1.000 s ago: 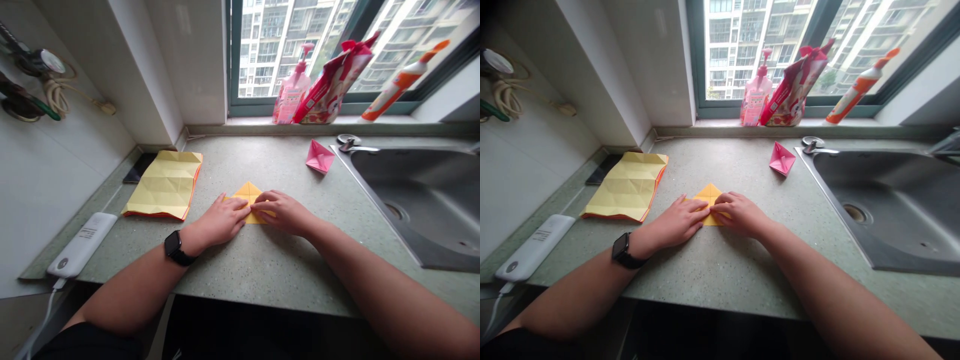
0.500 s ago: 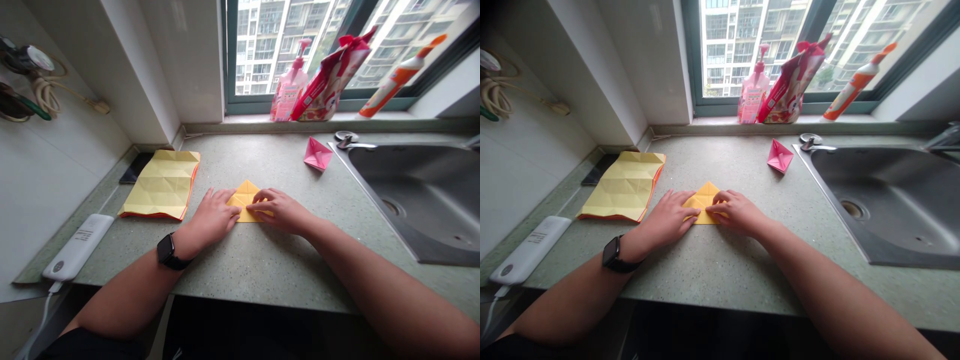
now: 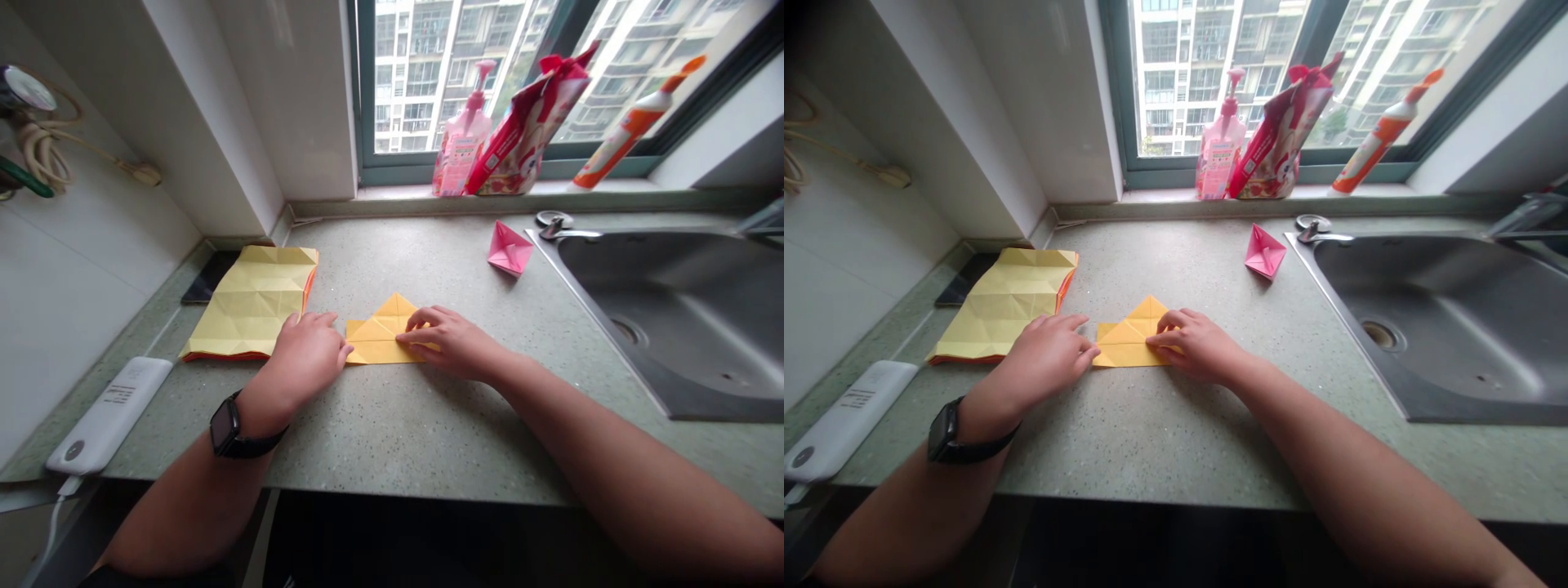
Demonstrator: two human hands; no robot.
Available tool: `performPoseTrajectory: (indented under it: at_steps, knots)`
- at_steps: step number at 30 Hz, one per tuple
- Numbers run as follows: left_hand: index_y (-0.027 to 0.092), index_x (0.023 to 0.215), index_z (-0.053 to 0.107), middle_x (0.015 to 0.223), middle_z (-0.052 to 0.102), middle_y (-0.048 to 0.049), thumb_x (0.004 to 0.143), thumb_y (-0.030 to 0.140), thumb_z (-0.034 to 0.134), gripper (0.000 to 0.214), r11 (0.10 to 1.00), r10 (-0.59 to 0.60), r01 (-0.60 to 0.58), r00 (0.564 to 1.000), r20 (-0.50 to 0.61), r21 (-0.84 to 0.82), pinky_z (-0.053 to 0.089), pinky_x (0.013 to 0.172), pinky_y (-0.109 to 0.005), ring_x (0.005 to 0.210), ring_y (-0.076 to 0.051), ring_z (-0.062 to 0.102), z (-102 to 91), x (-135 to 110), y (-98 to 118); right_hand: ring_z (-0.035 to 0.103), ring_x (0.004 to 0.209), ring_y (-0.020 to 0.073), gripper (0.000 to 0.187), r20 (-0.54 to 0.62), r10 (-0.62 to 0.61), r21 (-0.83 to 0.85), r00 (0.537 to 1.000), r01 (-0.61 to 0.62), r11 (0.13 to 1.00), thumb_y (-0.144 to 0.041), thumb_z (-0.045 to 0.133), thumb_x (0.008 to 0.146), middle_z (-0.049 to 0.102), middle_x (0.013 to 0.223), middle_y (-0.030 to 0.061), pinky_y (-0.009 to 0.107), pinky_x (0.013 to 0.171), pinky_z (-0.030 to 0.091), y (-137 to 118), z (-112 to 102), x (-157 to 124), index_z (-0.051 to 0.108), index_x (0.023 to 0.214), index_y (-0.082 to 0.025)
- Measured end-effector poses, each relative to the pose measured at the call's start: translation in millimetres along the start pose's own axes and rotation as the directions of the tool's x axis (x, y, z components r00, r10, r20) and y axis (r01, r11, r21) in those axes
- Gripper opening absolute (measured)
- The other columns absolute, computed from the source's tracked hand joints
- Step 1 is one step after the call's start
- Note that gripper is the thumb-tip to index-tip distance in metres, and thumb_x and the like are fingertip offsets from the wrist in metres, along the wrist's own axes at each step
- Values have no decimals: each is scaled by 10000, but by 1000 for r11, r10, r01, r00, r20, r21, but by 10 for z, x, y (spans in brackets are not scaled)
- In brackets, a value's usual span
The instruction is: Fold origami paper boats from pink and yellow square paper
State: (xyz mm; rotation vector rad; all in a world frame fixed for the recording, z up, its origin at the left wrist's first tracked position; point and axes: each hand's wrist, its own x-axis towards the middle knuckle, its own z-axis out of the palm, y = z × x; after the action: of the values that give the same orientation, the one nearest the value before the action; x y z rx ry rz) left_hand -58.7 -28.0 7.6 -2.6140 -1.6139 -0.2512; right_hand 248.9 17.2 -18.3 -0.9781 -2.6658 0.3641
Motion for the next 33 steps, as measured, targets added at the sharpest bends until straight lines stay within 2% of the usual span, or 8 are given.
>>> performPoseTrajectory:
  at_steps: [2, 4, 8, 11, 15, 22, 28, 33]
  knots:
    - [211, 843, 839, 1126, 815, -114, 1060, 366, 651, 327, 997, -76, 76, 997, -15, -3, 595, 984, -564, 996, -329, 727, -73, 58, 43, 682, 1037, 242, 248, -1, 0, -3, 1000, 0, 1000, -296, 681, 1079, 765, 1186, 88, 409, 943, 554, 0, 3, 0, 871, 1225, -356]
    - [200, 988, 842, 1144, 811, -110, 1097, 318, 584, 304, 990, -132, 127, 987, -89, -63, 605, 982, -525, 1027, -315, 736, -120, 125, 123, 681, 1035, 245, 244, -12, -3, -6, 1000, 3, 1000, -293, 689, 1072, 767, 1184, 88, 414, 943, 555, 3, 13, -1, 873, 1220, -355]
    - [192, 1325, 765, 1346, 769, -117, 1108, 261, 578, 295, 957, 107, -137, 986, -130, -255, 584, 1124, -478, 1252, -289, 712, -25, 201, 291, 685, 1022, 243, 240, -29, -19, -11, 999, 19, 1000, -280, 712, 1055, 775, 1174, 86, 417, 942, 560, 12, 27, -3, 873, 1219, -351]
    - [202, 1417, 714, 1455, 727, -122, 1089, 226, 606, 346, 911, 264, -259, 964, -30, -321, 585, 1154, -475, 1346, -293, 682, 130, 202, 362, 697, 1016, 236, 230, -35, -25, 0, 999, 25, 1000, -290, 708, 1061, 784, 1165, 82, 410, 938, 569, 18, 9, -4, 877, 1208, -343]
    - [181, 1396, 716, 1486, 701, -148, 1086, 223, 621, 327, 910, 298, -259, 951, 78, -323, 586, 1153, -486, 1352, -311, 676, 209, 198, 393, 724, 1021, 226, 204, -25, -31, 43, 999, 32, 999, -268, 699, 1061, 807, 1154, 75, 408, 964, 579, 14, -34, -6, 895, 1102, -309]
    - [225, 1434, 721, 1480, 679, -143, 1083, 253, 646, 361, 931, 267, -226, 957, 113, -286, 556, 1166, -527, 1340, -327, 657, 158, 217, 461, 727, 1060, 265, 223, 29, 64, -59, 998, -62, 996, -304, 681, 1073, 809, 1198, 91, 439, 976, 575, -103, -75, -6, 902, 1062, -273]
    - [238, 1211, 846, 1310, 744, -127, 1094, 257, 604, 269, 964, 159, -132, 982, 102, -231, 592, 1058, -494, 1207, -327, 700, 123, 211, 485, 721, 1083, 277, 256, 97, 239, -117, 966, -227, 967, -311, 659, 1073, 800, 1236, 78, 416, 938, 564, -212, -200, -19, 898, 996, -261]
    - [221, 1031, 884, 1293, 769, -128, 1077, 243, 591, 297, 980, 44, -18, 991, 125, -199, 582, 1014, -472, 1123, -321, 726, 66, 190, 418, 710, 1085, 269, 275, 157, 367, -139, 917, -348, 927, -299, 647, 1064, 784, 1238, 99, 374, 875, 540, -234, -329, -57, 875, 918, -248]
